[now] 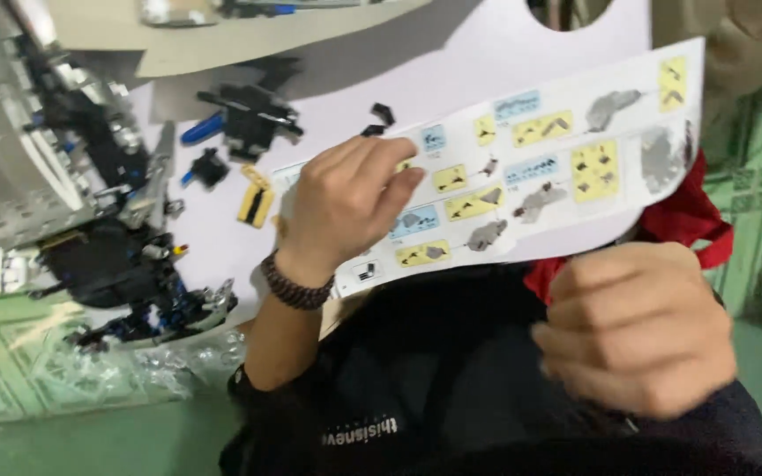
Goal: The person assembles a small Lego component by connecting yellow and black pieces while referencing an instruction manual. They flip the manual pages to follow the next steps and continue attaching small black connectors to the yellow base.
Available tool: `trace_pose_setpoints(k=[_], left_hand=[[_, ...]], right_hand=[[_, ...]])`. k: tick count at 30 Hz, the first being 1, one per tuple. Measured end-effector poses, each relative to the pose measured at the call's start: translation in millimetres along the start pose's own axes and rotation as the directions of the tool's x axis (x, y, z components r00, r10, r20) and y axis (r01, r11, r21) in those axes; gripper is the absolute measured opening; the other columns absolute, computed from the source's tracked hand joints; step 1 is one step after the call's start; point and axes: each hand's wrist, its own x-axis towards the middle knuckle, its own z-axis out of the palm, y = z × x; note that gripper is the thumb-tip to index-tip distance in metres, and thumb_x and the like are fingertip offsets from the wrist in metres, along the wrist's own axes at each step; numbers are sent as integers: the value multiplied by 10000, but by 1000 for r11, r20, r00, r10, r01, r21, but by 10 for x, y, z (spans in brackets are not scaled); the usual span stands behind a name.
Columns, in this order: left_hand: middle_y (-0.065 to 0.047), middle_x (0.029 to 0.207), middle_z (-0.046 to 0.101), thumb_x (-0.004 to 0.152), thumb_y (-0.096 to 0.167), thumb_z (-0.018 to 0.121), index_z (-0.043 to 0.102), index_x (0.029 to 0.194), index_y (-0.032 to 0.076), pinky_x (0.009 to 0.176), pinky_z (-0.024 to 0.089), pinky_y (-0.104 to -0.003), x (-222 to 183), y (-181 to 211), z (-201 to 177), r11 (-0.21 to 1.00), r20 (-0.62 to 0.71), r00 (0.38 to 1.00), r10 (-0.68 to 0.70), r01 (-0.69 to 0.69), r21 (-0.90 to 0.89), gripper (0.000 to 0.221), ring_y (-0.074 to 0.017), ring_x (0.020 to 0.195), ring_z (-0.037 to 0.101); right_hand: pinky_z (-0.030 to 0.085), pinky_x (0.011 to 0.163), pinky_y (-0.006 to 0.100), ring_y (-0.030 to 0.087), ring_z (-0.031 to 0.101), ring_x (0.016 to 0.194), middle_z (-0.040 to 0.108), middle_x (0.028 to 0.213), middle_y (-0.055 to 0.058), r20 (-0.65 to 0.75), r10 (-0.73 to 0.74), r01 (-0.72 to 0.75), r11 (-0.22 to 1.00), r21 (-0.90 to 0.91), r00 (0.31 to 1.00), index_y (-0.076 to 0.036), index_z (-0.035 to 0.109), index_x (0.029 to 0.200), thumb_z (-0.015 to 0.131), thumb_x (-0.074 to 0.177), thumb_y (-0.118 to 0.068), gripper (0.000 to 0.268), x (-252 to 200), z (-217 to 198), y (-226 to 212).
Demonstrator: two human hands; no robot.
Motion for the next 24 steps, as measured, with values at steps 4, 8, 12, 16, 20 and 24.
trace_pose_setpoints(k=[4,8,12,16,20,24], left_hand=[[-35,679,578,854,33,624,643,969,12,530,406,-257,-135,140,-122,898,-49,998,35,-53,-437,119,-138,574,494],[-5,939,619,1004,188,458,647,1031,69,760,538,-314,-72,616,-573,536,96,932,350,-115,-837,225,-173,805,625],[-97,1053,597,988,-23,504,627,937,-60,821,563,-369,-98,746,-638,418,93,852,516,-155,-895,138,-263,921,618],[-146,1115,525,975,-12,501,583,879,-69,863,561,-447,-206,766,-535,308,36,849,527,-151,-939,138,-341,996,608],[-179,1005,548,933,-59,480,551,890,-75,739,513,-392,-197,749,-604,377,-61,812,581,-335,-864,85,-315,890,607],[22,791,636,868,87,616,636,898,162,602,444,-298,-69,655,-725,970,276,943,187,-132,-206,83,-146,611,516]], right_hand=[[517,556,244,71,600,530,687,684,-15,89,381,-377,924,-62,920,-133,592,679,588,740,-157,66,-122,-118,117],[471,517,229,118,545,525,654,657,43,168,411,-403,911,-82,896,-17,636,822,673,736,-68,107,-204,-217,475],[387,486,257,134,482,496,638,664,31,306,437,-390,898,-204,846,-27,618,868,671,781,-63,108,37,-59,594],[377,509,305,179,459,507,531,627,55,330,455,-393,888,-240,827,-19,616,877,670,845,-80,88,341,114,609],[384,441,238,150,531,481,626,668,85,257,459,-450,888,-96,850,27,641,864,653,871,-99,127,329,289,781],[490,512,193,113,621,619,628,749,62,199,599,-631,739,235,776,-38,543,946,471,1005,-104,115,-2,299,1162]])
